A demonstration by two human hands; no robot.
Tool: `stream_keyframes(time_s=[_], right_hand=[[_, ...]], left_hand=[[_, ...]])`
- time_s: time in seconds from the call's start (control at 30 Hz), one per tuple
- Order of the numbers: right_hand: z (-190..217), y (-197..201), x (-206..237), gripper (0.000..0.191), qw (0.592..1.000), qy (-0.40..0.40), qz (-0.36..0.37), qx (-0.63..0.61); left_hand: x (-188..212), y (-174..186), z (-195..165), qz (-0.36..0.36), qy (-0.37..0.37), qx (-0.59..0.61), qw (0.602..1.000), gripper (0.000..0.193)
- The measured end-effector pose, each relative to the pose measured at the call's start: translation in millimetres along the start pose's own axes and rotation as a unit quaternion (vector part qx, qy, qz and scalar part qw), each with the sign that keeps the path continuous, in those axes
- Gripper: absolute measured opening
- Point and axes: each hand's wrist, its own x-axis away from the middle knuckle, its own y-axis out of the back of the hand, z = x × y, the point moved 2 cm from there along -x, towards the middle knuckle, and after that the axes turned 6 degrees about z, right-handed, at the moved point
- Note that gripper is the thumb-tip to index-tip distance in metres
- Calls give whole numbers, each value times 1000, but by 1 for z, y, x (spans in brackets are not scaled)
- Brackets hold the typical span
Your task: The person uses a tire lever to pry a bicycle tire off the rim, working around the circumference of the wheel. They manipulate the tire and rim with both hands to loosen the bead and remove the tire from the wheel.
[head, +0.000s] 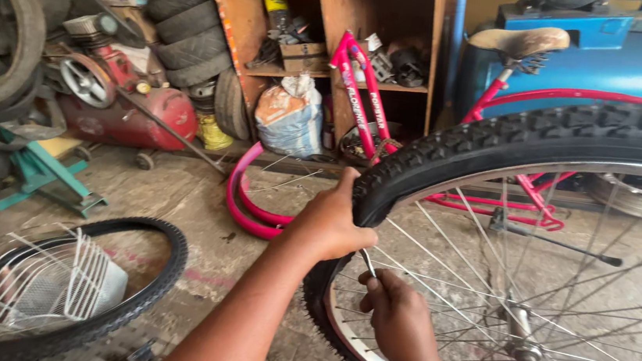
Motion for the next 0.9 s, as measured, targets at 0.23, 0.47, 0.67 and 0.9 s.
stream_keyframes(time_s=[0.23, 0.47, 0.67, 0.9], right_hand=[[-4, 4, -10, 28, 999, 14, 20, 37], [-3, 17, -14, 29, 997, 18, 78, 25], [10, 32, -18, 26, 983, 86, 69, 149], [22, 18, -6, 27, 992, 58, 76, 78]], left_hand=[[1, 2, -7, 6, 5, -5, 1000, 74], [4, 6, -9, 19, 7, -26, 999, 81], [3, 3, -7, 30, 21, -60, 998, 91], [-1, 6, -6, 46, 26, -78, 996, 101]])
